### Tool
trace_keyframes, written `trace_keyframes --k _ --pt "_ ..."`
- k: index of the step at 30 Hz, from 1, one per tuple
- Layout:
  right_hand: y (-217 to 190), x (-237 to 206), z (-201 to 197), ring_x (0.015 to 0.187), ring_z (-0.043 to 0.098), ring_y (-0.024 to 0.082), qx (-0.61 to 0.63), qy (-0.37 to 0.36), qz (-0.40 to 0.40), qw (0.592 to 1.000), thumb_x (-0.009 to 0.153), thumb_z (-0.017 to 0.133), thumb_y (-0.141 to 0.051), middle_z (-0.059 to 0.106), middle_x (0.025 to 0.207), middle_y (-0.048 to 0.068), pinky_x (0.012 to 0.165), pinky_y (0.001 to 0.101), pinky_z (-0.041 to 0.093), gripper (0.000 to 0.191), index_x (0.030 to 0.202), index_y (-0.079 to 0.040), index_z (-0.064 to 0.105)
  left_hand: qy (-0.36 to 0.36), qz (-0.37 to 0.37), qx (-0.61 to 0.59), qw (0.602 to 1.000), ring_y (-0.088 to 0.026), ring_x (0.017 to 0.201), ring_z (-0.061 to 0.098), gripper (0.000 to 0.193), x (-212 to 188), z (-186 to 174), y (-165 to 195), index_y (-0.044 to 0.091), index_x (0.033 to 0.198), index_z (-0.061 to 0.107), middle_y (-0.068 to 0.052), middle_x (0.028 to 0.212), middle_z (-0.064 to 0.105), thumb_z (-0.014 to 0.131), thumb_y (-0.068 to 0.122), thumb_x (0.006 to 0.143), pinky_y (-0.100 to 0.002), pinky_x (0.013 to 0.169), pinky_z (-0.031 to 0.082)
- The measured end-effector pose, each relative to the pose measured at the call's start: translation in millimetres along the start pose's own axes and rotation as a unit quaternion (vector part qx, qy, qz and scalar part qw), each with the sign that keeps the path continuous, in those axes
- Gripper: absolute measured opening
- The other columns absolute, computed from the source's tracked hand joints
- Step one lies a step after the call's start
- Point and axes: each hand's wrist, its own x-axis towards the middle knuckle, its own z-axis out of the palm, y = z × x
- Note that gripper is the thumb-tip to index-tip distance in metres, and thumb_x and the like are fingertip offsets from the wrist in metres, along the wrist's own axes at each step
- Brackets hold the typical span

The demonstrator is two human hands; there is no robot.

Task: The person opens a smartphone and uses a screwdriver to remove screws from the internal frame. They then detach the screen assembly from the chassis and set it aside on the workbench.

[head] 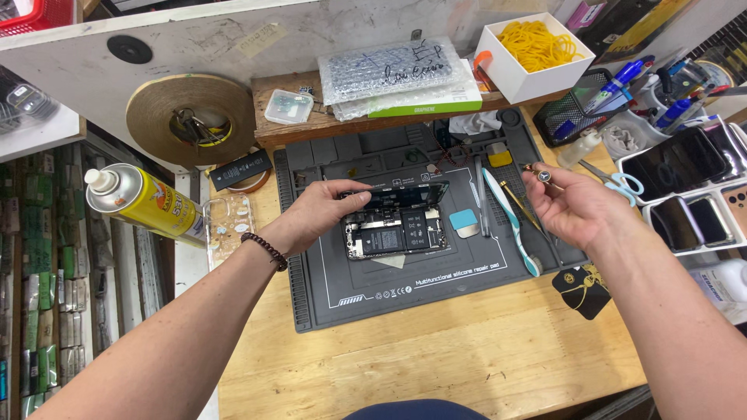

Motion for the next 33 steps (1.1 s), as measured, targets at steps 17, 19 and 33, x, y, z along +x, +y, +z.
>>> trace_keyframes --k 17,19,33 --pt "42 -70 41 0.082 0.066 0.012 -0.162 -0.048 -0.070 0.983 0.098 0.056 -0.014 0.072 0.103 0.005 0.066 0.0266 0.052 0.021 0.117 -0.012 0.063 0.050 -0.059 0.002 0.997 -0.017 0.131 0.054 0.072 11 5 -4 0.008 0.139 0.061 -0.008 0.134 0.068 0.057 0.061 0.090 -0.042 0.115 0.035" --pt "48 -69 40 0.078 0.067 0.012 -0.214 -0.032 -0.103 0.971 0.097 0.061 -0.018 0.073 0.098 0.004 0.064 0.0270 0.052 0.017 0.112 -0.010 0.065 0.051 -0.067 -0.013 0.996 -0.017 0.132 0.053 0.073 12 5 -5 0.009 0.140 0.060 -0.008 0.134 0.068 0.058 0.061 0.090 -0.043 0.116 0.032" --pt "69 -43 53 0.091 0.072 0.029 -0.754 0.179 -0.218 0.594 0.083 0.079 -0.038 0.077 0.090 0.009 0.083 0.0455 0.056 0.030 0.107 -0.019 0.078 0.029 -0.092 -0.044 0.994 -0.027 0.153 0.026 0.084 8 6 -2 0.011 0.148 0.051 -0.014 0.158 0.047 0.057 0.066 0.085 -0.056 0.121 0.013"
